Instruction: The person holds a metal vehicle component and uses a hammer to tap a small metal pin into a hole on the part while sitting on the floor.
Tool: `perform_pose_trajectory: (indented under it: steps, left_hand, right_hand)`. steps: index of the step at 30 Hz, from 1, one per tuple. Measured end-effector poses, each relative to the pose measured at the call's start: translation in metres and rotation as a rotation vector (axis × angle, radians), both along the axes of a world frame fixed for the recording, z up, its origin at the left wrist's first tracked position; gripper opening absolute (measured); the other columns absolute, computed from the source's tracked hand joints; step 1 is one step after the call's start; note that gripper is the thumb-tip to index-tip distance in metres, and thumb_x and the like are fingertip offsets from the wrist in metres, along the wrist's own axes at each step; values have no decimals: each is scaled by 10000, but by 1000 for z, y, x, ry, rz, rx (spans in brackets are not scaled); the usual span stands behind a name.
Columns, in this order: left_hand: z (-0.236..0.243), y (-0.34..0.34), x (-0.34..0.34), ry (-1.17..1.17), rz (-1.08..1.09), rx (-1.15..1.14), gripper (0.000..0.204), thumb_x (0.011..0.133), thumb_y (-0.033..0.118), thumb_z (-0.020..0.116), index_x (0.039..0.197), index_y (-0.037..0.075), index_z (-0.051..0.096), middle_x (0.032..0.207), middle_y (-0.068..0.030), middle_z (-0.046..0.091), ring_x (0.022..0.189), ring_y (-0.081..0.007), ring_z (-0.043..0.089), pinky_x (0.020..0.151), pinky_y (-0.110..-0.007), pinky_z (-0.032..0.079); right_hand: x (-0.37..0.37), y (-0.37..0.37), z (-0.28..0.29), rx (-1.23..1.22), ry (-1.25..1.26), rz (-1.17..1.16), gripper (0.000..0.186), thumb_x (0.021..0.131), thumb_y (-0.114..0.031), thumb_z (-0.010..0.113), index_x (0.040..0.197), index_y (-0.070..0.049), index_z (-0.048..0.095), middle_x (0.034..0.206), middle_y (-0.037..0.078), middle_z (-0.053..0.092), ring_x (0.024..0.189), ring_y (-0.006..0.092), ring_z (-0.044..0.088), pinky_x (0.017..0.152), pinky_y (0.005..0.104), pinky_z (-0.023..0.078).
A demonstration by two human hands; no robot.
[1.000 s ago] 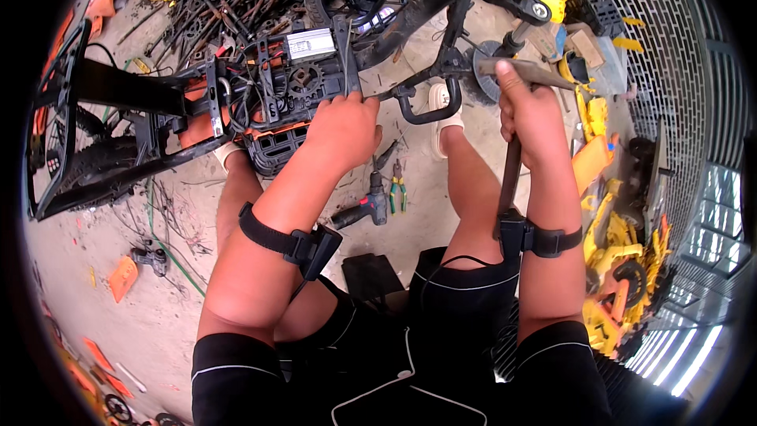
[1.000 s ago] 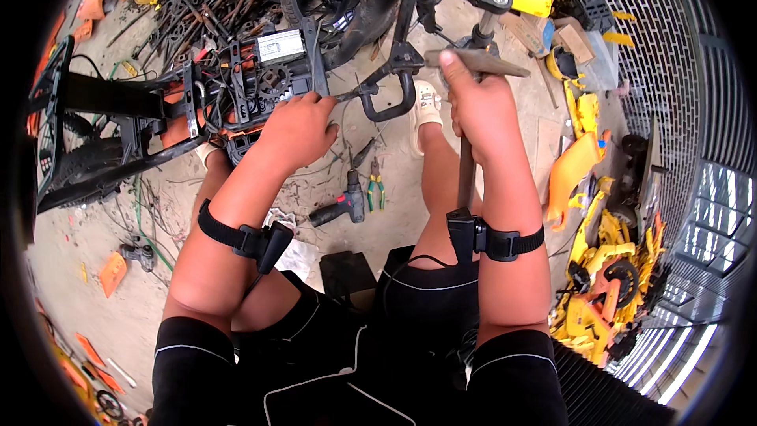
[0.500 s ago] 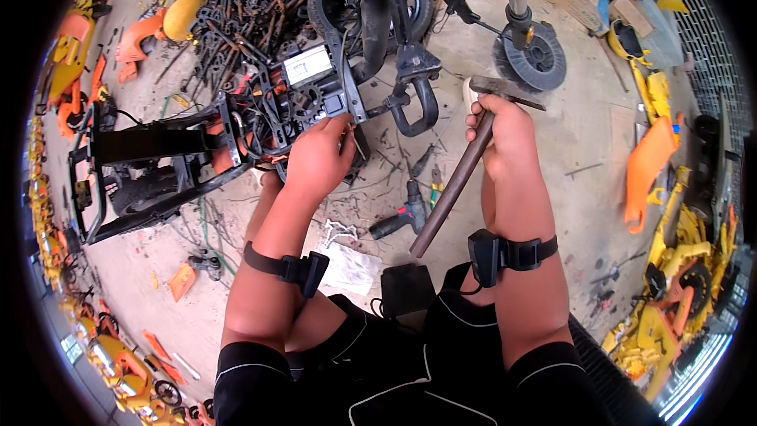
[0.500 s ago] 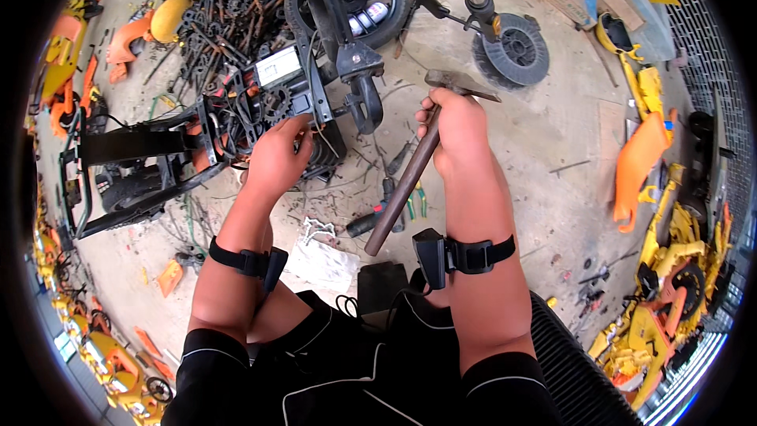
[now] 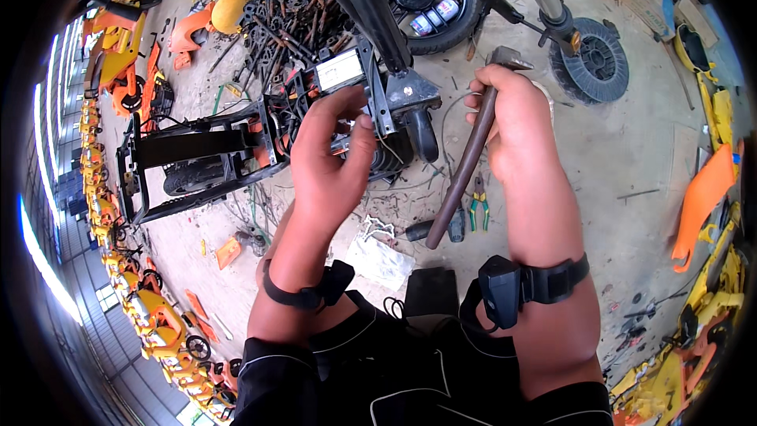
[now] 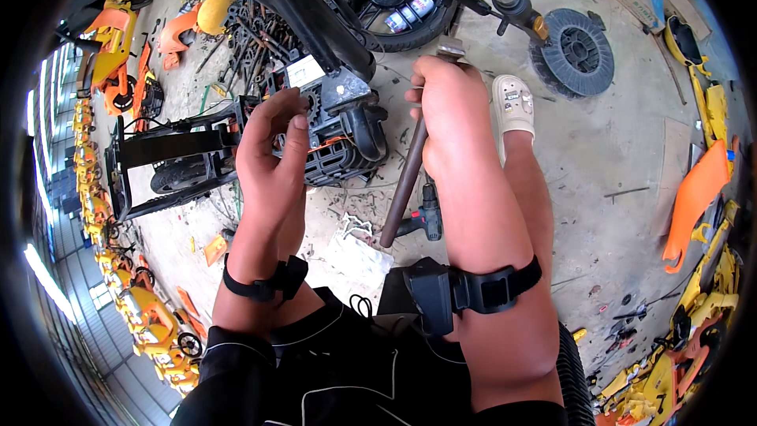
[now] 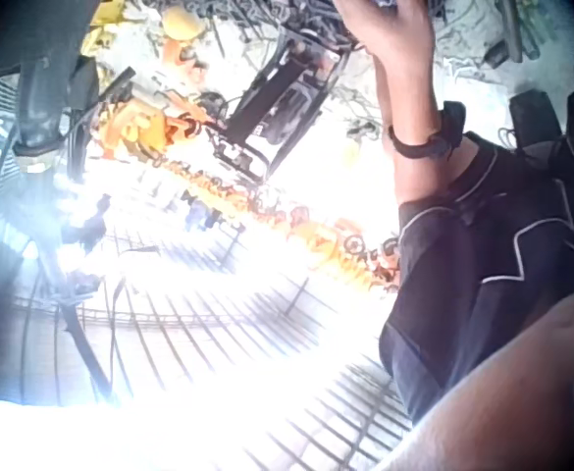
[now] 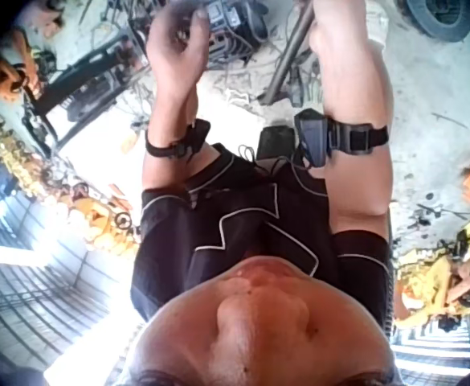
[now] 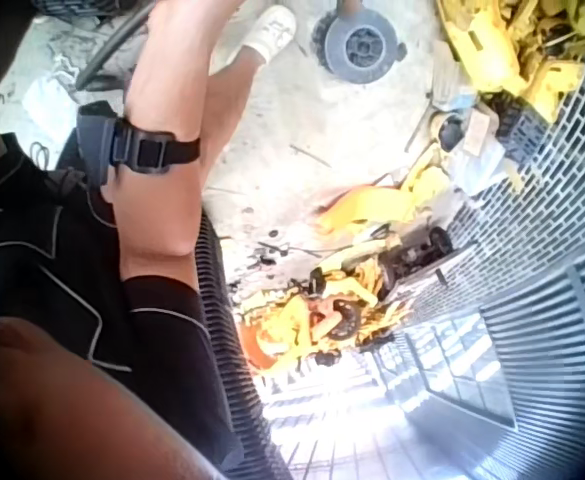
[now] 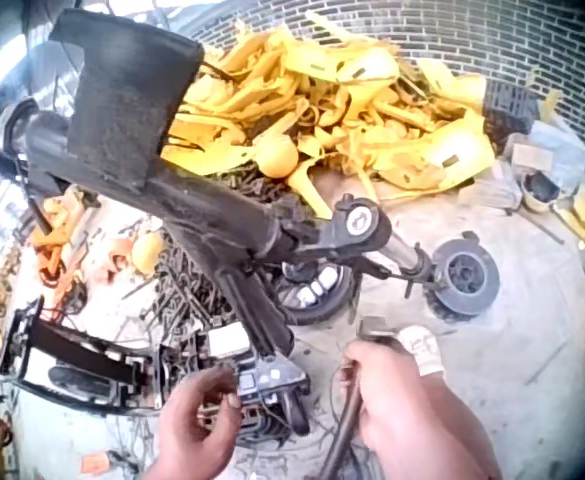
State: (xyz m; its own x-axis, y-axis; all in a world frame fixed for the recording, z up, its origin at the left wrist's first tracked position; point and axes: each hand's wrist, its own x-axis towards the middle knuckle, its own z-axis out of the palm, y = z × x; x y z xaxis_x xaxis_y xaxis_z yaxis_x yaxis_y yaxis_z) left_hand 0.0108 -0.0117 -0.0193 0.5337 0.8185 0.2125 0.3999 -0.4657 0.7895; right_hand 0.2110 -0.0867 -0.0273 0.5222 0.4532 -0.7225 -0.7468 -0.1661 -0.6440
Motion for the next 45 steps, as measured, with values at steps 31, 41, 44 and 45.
perform_pose_trajectory:
  steps: [31,41,44,45]
  left_hand:
    - [5,-14,40,197,0,521,238,770,71,820,993,145,784,1011,-25,676,856,-229,578,759,-346,484]
    - [44,-41,41,-311,34,-643,162,999,114,662,1087,-10,719,1050,-41,689,936,-82,590,854,-236,472]
    - [50,-44,41,-399,82,-845,192,997,147,666,1094,-9,723,1009,-34,693,870,-75,553,801,-227,447]
    - [50,-45,40,-432,101,-907,202,994,157,668,1096,-8,724,989,-32,695,836,-72,535,774,-221,434]
  right_hand:
    - [3,9,25,69,-129,188,223,852,-97,706,1025,-6,597,874,48,627,719,141,575,651,287,450]
    - [-2,-35,68,160,-331,369,202,866,-77,736,1018,-13,619,924,103,715,720,99,562,665,266,432]
    - [-8,-41,74,151,-371,387,184,883,-60,724,1055,-23,669,934,64,706,739,86,553,712,257,430]
    - [-8,-41,73,182,-392,403,183,883,-59,725,1055,-25,675,938,57,702,741,84,553,722,255,428]
